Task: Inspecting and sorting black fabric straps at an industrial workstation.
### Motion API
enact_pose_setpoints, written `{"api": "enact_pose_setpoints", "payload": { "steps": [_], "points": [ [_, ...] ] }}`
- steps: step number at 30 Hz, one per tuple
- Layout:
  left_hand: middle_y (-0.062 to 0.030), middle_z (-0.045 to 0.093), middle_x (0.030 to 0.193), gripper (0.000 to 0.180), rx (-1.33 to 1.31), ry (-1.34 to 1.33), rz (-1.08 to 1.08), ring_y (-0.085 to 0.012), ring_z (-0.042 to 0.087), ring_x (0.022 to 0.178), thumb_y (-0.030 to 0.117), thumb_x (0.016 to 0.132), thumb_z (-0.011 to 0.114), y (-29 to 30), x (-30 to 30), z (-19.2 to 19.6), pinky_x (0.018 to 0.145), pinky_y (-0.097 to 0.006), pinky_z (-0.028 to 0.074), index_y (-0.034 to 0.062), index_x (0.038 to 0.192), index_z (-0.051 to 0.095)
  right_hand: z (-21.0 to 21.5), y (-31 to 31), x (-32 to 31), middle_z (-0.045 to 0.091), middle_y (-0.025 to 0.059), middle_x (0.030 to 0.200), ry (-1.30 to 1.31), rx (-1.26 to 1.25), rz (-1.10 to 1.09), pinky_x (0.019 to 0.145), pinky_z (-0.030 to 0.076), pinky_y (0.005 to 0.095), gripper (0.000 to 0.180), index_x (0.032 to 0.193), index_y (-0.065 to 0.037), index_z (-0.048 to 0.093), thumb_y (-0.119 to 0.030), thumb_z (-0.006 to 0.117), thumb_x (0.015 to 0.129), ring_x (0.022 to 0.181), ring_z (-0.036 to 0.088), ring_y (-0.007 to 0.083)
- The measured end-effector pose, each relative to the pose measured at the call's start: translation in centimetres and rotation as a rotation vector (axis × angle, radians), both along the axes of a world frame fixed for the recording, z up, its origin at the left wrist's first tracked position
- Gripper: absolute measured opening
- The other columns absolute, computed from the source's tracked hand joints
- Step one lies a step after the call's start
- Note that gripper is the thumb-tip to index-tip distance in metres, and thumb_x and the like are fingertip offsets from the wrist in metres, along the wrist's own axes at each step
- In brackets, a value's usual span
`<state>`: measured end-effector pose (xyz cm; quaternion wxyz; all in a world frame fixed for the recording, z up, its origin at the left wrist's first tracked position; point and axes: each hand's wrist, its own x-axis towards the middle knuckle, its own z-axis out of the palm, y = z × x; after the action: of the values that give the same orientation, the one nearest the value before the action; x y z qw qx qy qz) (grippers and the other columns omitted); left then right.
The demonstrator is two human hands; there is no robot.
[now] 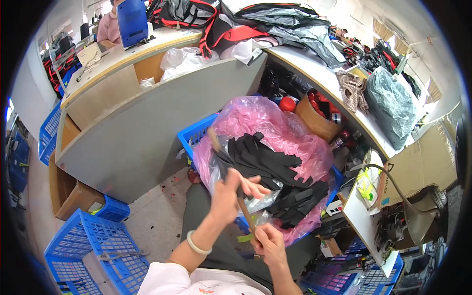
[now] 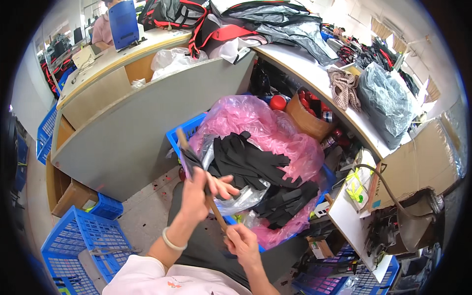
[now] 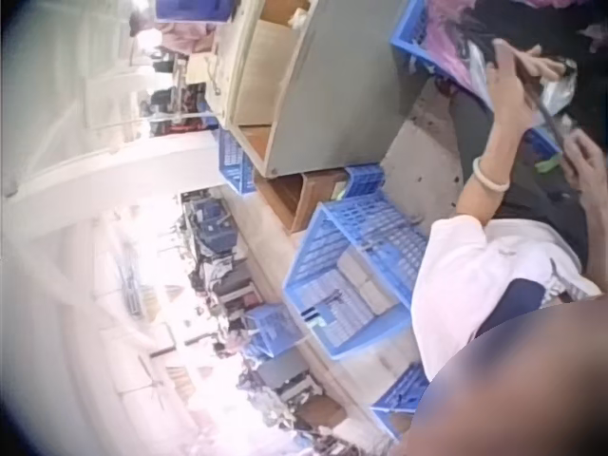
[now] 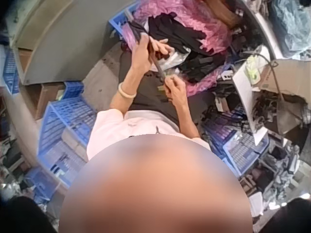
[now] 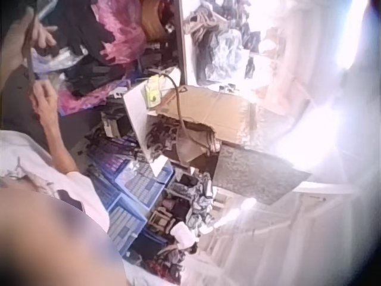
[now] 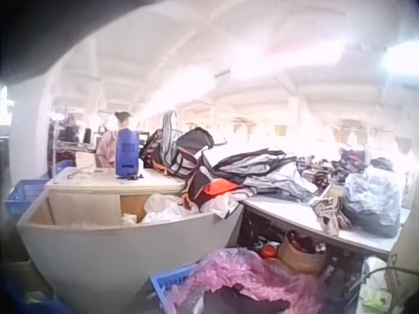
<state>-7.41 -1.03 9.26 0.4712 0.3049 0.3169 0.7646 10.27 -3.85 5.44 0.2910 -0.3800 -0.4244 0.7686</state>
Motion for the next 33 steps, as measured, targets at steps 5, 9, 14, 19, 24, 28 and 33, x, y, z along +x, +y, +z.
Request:
{"api": "enact_pose_setpoints", "payload": {
  "steps": [5,9,14,19,24,28,33],
  "points": [
    [-0.0146,0.06,0.06,0.064,0.095,-0.087,0.022,-0.0312,0.065,0.07,0.051,0.096,0.019,0.9,-2.0,-0.7,0.095,-0.043,0.037,0.0049,0.063,0.049,-1.3,-1.7,2.1,0.046,0.002,0.056,0.007,-0.099,0.003,0.037,0.023,0.0181,0.015,0.09,-0.001,0.058,-0.015,0.054,0.091,0.043,0.034,0.0042],
    [-0.0162,0.062,0.063,0.067,0.026,0.003,0.037,-0.0303,0.065,0.069,0.049,0.097,0.019,0.6,1.2,-2.0,0.09,-0.042,0.041,0.0031,0.062,0.052,-0.9,-1.3,-0.5,0.042,0.0013,0.055,0.115,-0.27,-0.015,0.036,0.019,0.0187,0.02,0.095,-0.002,0.055,-0.021,0.049,0.094,0.041,0.028,0.0044],
    [-0.0157,0.066,0.08,0.058,-0.123,0.116,0.012,-0.0227,0.064,0.077,0.042,0.098,0.031,0.2,1.3,-2.6,0.08,-0.035,0.047,-0.0037,0.08,0.062,-1.4,0.0,-0.1,0.041,0.0017,0.055,0.313,-0.401,0.075,0.035,0.02,0.0194,0.022,0.097,-0.003,0.053,-0.024,0.045,0.096,0.038,0.026,0.0046],
    [-0.0144,0.066,0.088,0.035,-0.18,-0.011,0.035,-0.0198,0.064,0.076,0.027,0.095,0.048,0.6,1.9,-3.1,0.074,-0.03,0.049,-0.0046,0.091,0.062,-2.4,-0.4,-0.1,0.039,0.0015,0.055,0.397,-0.579,0.062,0.036,0.022,0.0195,0.022,0.096,-0.003,0.052,-0.024,0.045,0.096,0.038,0.028,0.0059],
    [-0.0094,0.065,0.07,0.038,-0.342,0.162,0.171,-0.0139,0.062,0.062,0.031,0.092,0.054,1.4,2.4,-5.7,0.061,-0.026,0.049,-0.0028,0.077,0.062,-3.6,-1.0,-0.1,0.036,-0.001,0.051,0.405,-0.542,-0.019,0.035,0.02,0.0201,0.021,0.092,-0.005,0.053,-0.025,0.048,0.095,0.037,0.027,0.0059],
    [-0.0083,0.063,0.065,0.041,-0.419,0.188,0.21,-0.0127,0.059,0.057,0.033,0.092,0.053,2.4,2.4,-8.4,0.057,-0.024,0.047,-0.0007,0.071,0.061,-4.7,-1.3,-1.1,0.036,-0.0023,0.051,0.455,-0.678,-0.109,0.034,0.019,0.0193,0.021,0.09,-0.005,0.053,-0.025,0.05,0.094,0.038,0.027,0.0044],
    [-0.0118,0.063,0.067,0.038,-0.463,-0.043,0.508,-0.0168,0.06,0.056,0.03,0.093,0.052,5.2,-2.9,-11.2,0.056,-0.026,0.048,-0.0017,0.074,0.061,-9.6,1.5,2.6,0.045,-0.0051,0.056,-0.133,-0.186,0.03,0.04,0.024,0.0184,0.018,0.087,-0.005,0.059,-0.023,0.061,0.088,0.046,0.036,0.0021]
  ]
}}
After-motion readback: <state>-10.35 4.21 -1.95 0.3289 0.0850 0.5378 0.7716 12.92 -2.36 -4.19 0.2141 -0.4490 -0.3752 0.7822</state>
